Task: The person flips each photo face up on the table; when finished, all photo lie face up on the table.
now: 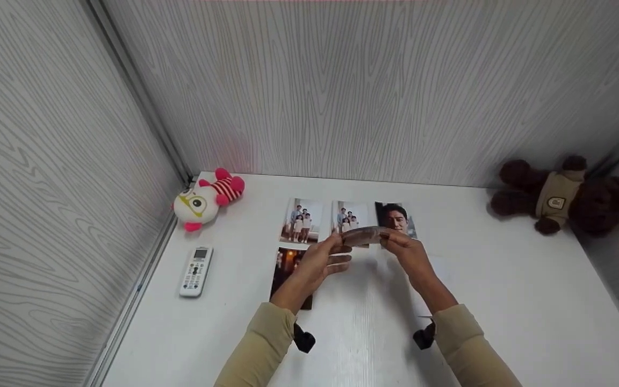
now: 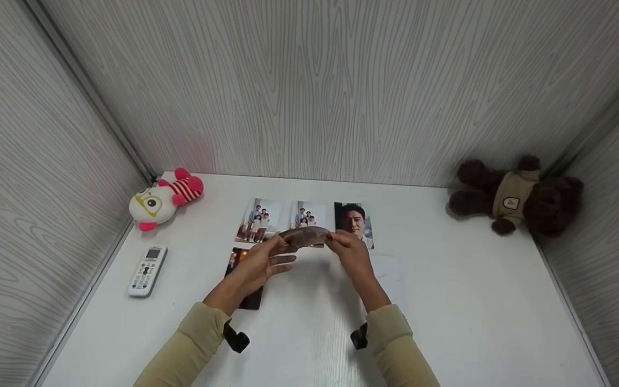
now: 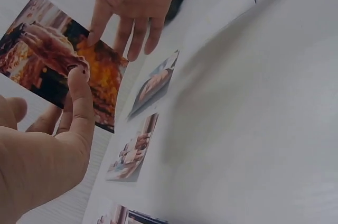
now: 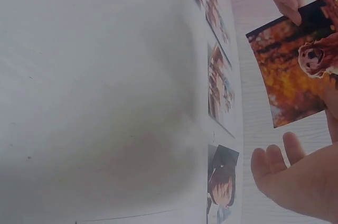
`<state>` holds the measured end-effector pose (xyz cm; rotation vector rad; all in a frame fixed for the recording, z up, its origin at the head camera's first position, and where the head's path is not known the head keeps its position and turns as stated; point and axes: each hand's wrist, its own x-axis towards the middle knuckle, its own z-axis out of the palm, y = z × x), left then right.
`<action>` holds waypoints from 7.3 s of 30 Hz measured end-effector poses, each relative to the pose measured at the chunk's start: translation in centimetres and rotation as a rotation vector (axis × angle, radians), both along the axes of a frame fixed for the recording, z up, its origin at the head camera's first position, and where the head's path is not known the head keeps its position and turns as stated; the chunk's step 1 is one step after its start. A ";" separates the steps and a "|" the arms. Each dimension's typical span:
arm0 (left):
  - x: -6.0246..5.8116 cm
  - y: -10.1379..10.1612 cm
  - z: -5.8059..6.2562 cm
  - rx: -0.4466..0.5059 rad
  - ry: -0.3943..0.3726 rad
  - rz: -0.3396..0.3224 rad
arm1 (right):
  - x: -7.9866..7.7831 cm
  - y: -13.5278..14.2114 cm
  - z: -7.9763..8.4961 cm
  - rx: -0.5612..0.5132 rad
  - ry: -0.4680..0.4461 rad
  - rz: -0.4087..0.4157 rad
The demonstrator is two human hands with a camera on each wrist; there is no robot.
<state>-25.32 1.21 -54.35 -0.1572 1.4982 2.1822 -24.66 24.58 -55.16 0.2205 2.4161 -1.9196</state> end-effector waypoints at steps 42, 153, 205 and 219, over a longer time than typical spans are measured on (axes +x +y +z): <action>0.9 1.3 -1.5 -0.164 0.014 0.001 | 0.1 -0.5 -0.3 -0.319 -0.276 0.077; 0.5 1.6 -2.5 -0.197 -0.030 0.034 | 1.3 0.0 -1.2 -0.270 -0.290 0.173; 2.3 -1.6 -3.4 -0.333 -0.068 -0.065 | 2.6 -1.3 -3.9 -0.077 -0.391 0.159; 2.2 -0.6 -2.1 -0.515 0.127 -0.078 | 2.2 1.5 -2.8 -0.133 -0.379 0.137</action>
